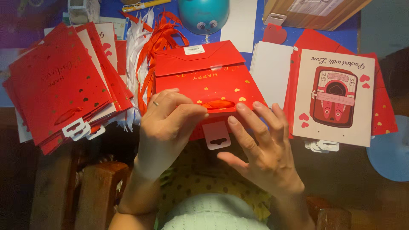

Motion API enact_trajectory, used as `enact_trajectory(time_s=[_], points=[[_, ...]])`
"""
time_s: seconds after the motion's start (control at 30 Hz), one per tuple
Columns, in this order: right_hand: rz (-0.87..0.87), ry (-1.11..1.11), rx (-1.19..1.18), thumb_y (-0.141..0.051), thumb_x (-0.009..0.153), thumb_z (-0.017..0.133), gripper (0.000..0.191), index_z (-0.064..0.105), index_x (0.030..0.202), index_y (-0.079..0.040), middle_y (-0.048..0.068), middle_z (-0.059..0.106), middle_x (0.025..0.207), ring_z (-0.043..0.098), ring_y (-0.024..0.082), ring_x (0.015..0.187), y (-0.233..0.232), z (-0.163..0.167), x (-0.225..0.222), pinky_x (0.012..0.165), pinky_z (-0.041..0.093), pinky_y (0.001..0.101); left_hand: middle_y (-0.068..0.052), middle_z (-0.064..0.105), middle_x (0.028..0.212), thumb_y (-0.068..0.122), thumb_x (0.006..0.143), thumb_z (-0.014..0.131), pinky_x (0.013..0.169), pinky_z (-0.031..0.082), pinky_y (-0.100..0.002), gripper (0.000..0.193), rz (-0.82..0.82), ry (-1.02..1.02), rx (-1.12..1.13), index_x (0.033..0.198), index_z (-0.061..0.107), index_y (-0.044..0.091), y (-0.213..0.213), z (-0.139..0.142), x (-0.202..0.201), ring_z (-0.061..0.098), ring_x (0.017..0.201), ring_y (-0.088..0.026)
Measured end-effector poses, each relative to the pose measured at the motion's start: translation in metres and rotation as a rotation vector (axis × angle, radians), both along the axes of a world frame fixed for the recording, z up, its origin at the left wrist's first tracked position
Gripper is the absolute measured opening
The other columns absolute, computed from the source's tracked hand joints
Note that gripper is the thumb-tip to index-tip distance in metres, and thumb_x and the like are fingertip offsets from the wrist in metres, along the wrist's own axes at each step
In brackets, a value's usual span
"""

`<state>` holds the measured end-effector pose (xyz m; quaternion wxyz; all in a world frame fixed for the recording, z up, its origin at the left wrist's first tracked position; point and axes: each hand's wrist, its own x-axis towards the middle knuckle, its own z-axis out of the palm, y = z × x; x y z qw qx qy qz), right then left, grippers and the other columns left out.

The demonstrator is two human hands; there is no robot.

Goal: The person assembles red Valentine's Day gift bags by inserting white paper inserts and threading red ribbons through the handles. They repeat this process for multiple bags, stacking the finished ones on the table.

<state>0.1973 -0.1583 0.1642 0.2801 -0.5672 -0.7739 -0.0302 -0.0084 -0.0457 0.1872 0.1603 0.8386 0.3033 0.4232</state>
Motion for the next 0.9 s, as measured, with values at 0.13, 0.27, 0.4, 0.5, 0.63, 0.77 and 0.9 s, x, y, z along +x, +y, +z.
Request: enact_trajectory(time_s=[0.13,0.27,0.4,0.5,0.63,0.77,0.9], points=[[-0.059,-0.014,0.009,-0.025,0.068,0.089,0.092,0.047,0.147,-0.008,0.014,0.049,0.146,0.045,0.036,0.137,0.002,-0.005,-0.006,0.119,0.034,0.0638,-0.005,0.063,0.093,0.008,0.088,0.084,0.104,0.052,-0.048,0.017,-0.059,0.038,0.011,0.099,0.071,0.009,0.006,0.01,-0.001,0.064,0.095,-0.026],[-0.153,0.084,0.159,0.003,0.081,0.079,0.049,0.068,0.128,-0.007,0.005,0.066,0.119,0.065,0.027,0.113,0.011,-0.015,-0.001,0.104,0.054,0.0477,-0.004,0.064,0.087,0.014,0.085,0.084,0.101,0.051,-0.048,0.015,-0.159,-0.001,-0.009,0.092,0.07,0.01,0.006,0.016,-0.001,0.067,0.089,-0.024],[-0.292,0.251,0.146,0.015,0.083,0.063,0.038,0.072,0.117,0.001,0.012,0.073,0.112,0.074,0.027,0.099,-0.002,-0.032,0.022,0.085,0.059,0.0361,-0.001,0.067,0.085,0.029,0.095,0.073,0.102,0.052,-0.043,0.021,-0.167,-0.268,-0.114,0.089,0.068,0.009,0.004,0.005,-0.019,0.068,0.08,-0.019],[-0.439,0.878,0.218,0.012,0.101,0.058,0.02,0.07,0.115,0.003,0.009,0.071,0.112,0.068,0.017,0.1,-0.002,-0.063,0.042,0.087,0.059,0.0298,0.002,0.068,0.089,0.036,0.106,0.065,0.098,0.055,-0.036,0.031,-0.087,-0.519,-0.229,0.09,0.066,0.009,0.013,-0.023,-0.031,0.066,0.079,-0.013],[-0.332,1.244,0.174,0.009,0.117,0.059,0.01,0.066,0.124,0.01,0.013,0.067,0.111,0.061,0.011,0.097,0.016,-0.102,0.058,0.093,0.05,0.0233,-0.001,0.067,0.085,0.03,0.109,0.064,0.072,0.049,-0.028,0.032,0.079,-0.583,-0.586,0.095,0.073,0.002,0.043,-0.074,-0.037,0.061,0.074,-0.01],[-0.409,1.164,0.153,0.008,0.102,0.056,0.041,0.05,0.143,0.008,0.016,0.058,0.14,0.056,0.019,0.128,0.033,-0.112,0.056,0.111,0.044,0.0331,-0.006,0.07,0.087,0.021,0.104,0.069,0.073,0.051,-0.03,0.02,0.219,-0.23,-0.487,0.101,0.075,0.002,0.056,-0.117,-0.034,0.066,0.079,-0.017],[-0.568,0.669,0.139,0.006,0.1,0.06,0.047,0.049,0.146,0.008,0.019,0.056,0.145,0.051,0.029,0.137,0.03,-0.107,0.032,0.119,0.036,0.0413,-0.01,0.069,0.087,0.015,0.095,0.073,0.073,0.052,-0.035,0.013,0.264,-0.049,-0.383,0.103,0.076,0.005,0.061,-0.141,-0.025,0.068,0.08,-0.023]])
